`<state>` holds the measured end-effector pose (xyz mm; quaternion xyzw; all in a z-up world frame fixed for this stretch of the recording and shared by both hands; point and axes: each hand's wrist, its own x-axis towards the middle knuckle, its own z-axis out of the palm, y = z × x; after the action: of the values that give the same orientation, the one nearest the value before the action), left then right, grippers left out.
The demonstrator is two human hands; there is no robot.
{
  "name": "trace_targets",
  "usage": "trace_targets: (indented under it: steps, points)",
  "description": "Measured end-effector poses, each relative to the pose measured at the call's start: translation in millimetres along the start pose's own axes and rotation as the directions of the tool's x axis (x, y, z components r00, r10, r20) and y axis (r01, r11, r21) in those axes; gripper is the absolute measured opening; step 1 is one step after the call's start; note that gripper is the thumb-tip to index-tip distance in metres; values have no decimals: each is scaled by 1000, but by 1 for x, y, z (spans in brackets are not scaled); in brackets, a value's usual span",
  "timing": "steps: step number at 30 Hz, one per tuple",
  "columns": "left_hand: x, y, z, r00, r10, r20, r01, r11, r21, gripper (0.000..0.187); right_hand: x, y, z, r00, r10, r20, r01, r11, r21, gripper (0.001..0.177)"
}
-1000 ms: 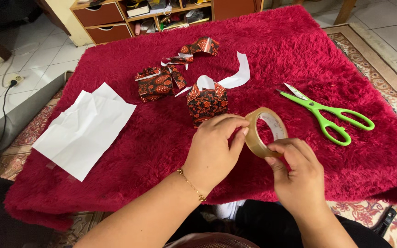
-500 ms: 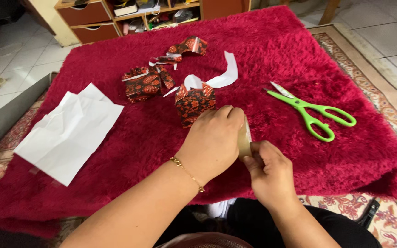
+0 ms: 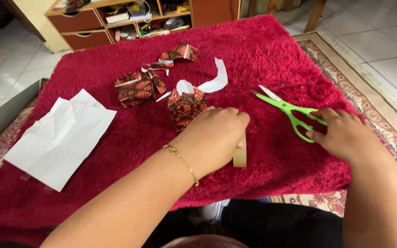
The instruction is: The person folds patterned wrapping paper around small items and secures the folds with clear adhesive tape. They repeatedly cut tape with scissors and press the tape onto the paper to hold the shape. Several wrapped items are visible on the table as the process continues.
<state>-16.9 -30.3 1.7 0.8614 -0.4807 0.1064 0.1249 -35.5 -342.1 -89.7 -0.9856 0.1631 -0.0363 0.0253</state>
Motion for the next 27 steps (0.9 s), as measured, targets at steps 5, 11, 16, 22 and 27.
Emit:
trace_targets:
  steps: [5, 11, 16, 22, 27]
  points:
    - [4, -5, 4, 1000, -4, -1, 4, 999, 44, 15, 6, -9, -3, 987, 41, 156, -1, 968, -252, 61]
    - [11, -12, 3, 999, 0, 48, -1, 999, 32, 25, 6, -15, -7, 989, 33, 147, 7, 965, -260, 48]
    - [13, -18, 5, 999, -11, 48, 10, 1000, 24, 29, 0, -11, -18, 986, -12, 166, 58, 960, -273, 60]
    - [16, -22, 8, 998, -21, 58, 20, 999, 27, 29, -9, -22, -31, 949, 91, 301, 47, 905, -423, 57]
    - [19, -25, 8, 998, -26, 56, 27, 1000, -11, 31, -11, -29, -38, 962, 48, 268, 74, 901, -427, 68]
